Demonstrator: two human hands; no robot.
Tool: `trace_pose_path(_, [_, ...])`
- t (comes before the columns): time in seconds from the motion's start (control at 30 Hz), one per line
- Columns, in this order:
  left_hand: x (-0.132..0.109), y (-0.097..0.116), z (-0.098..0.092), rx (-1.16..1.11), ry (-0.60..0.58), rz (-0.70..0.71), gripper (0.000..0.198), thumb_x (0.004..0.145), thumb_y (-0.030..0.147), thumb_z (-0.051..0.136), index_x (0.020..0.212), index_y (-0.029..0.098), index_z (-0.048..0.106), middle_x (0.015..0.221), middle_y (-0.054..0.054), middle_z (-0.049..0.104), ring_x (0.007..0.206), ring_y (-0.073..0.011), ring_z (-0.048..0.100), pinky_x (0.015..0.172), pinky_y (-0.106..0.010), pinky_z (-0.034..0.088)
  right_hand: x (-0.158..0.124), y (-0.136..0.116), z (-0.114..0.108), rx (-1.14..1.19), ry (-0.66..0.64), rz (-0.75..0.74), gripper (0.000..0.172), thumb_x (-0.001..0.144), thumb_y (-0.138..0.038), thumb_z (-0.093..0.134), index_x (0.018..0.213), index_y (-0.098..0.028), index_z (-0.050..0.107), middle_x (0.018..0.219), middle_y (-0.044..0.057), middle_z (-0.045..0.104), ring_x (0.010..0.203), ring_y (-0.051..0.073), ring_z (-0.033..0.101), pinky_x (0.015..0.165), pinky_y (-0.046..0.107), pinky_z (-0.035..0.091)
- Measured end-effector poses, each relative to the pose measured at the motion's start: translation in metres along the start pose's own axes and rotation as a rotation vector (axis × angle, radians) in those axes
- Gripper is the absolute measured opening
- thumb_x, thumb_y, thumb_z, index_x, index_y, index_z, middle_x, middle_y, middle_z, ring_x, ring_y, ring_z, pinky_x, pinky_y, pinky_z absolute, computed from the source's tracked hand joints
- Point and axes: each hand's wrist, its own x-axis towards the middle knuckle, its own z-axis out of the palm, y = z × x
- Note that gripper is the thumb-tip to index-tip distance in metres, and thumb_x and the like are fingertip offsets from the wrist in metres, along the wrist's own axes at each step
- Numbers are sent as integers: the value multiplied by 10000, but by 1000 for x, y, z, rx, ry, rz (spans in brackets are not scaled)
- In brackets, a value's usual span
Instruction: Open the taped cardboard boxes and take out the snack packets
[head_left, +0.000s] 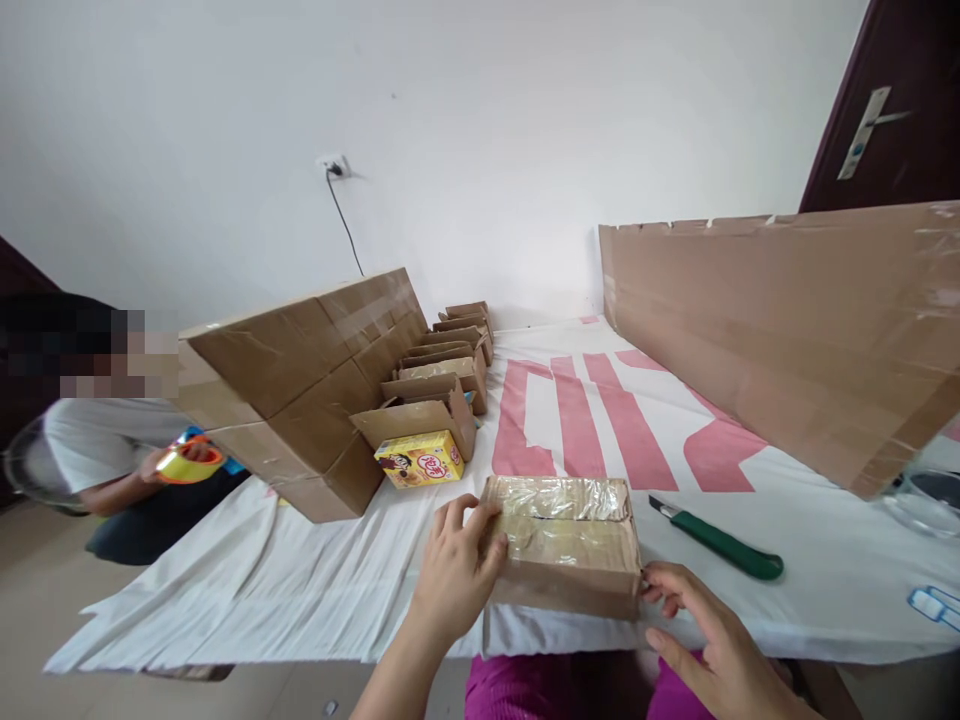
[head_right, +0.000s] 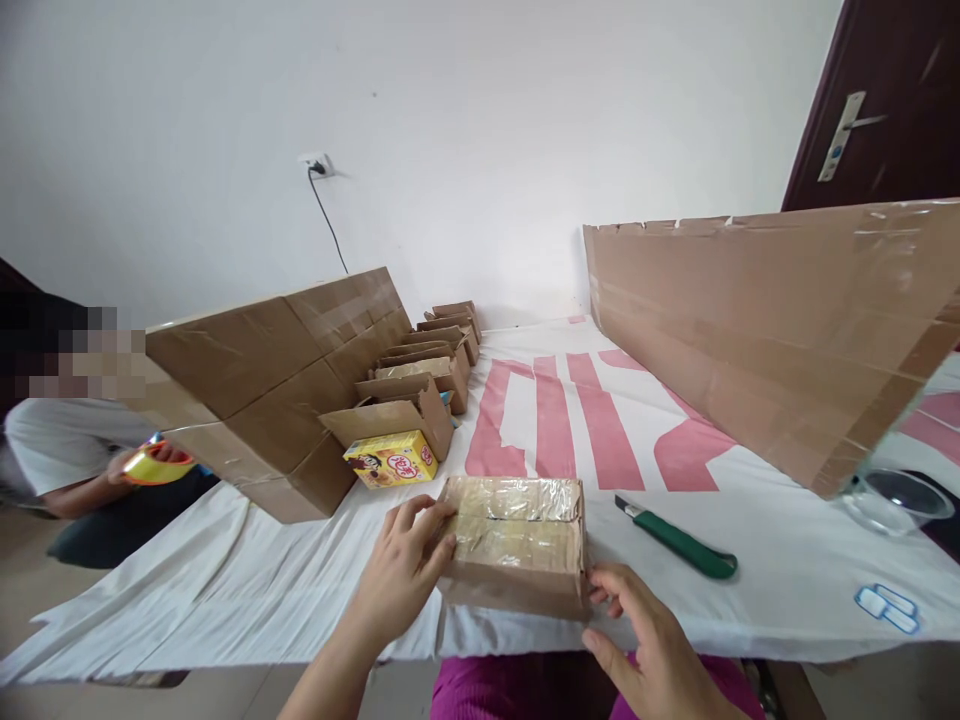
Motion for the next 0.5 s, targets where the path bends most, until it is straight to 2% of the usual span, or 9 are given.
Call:
trace_pose_path(0.1, [10, 4, -4, 29, 2, 34, 144, 841, 333, 537, 888, 211, 599, 1036, -82, 558, 1022, -293, 513, 903, -495, 456, 1, -3, -2, 3, 5, -28, 357, 881, -240, 554, 1226, -267, 468, 1015, 38, 657, 814, 150, 650, 722, 227, 557])
trace_pose_path(0.2, [12, 4, 0, -36, 118, 42, 183, 846, 373, 553, 776, 209, 507, 1038, -86, 546, 1004, -277, 522, 866, -455, 470, 1, -5, -3, 1, 11, -41, 360, 883, -247, 553, 1228, -279, 455, 1015, 30, 655, 811, 146, 649, 719, 224, 557])
trace_pose_path(0.3, [9, 3, 8, -143, 212, 84, 178, 893, 346, 498, 781, 214, 459, 968, -69, 564, 928, -229, 553, 799, -377, 479, -3, -2, -1, -5, 3, -17, 362, 883, -249, 557, 1226, -284, 447, 1011, 25, 650, 796, 140, 642, 724, 227, 557])
trace_pose_path(0.43, [6, 7, 9, -33, 144, 142, 130, 903, 325, 501, 937, 206, 541, 970, -65, 596, 930, -238, 549, 815, -386, 449, -3, 1, 1, 6, -8, -9, 358, 883, -249, 556, 1225, -275, 452, 1048, 35, 638, 815, 143, 637, 731, 235, 558])
trace_pose_path(0.5, [7, 10, 5, 68, 80, 175, 156, 916, 333, 482, 925, 209, 575, 1002, -71, 608, 971, -262, 528, 845, -421, 417, 1, 1, 2, 6, 13, -17, 386, 888, -256, 551, 1258, -270, 442, 1124, 56, 619, 848, 152, 637, 731, 240, 559])
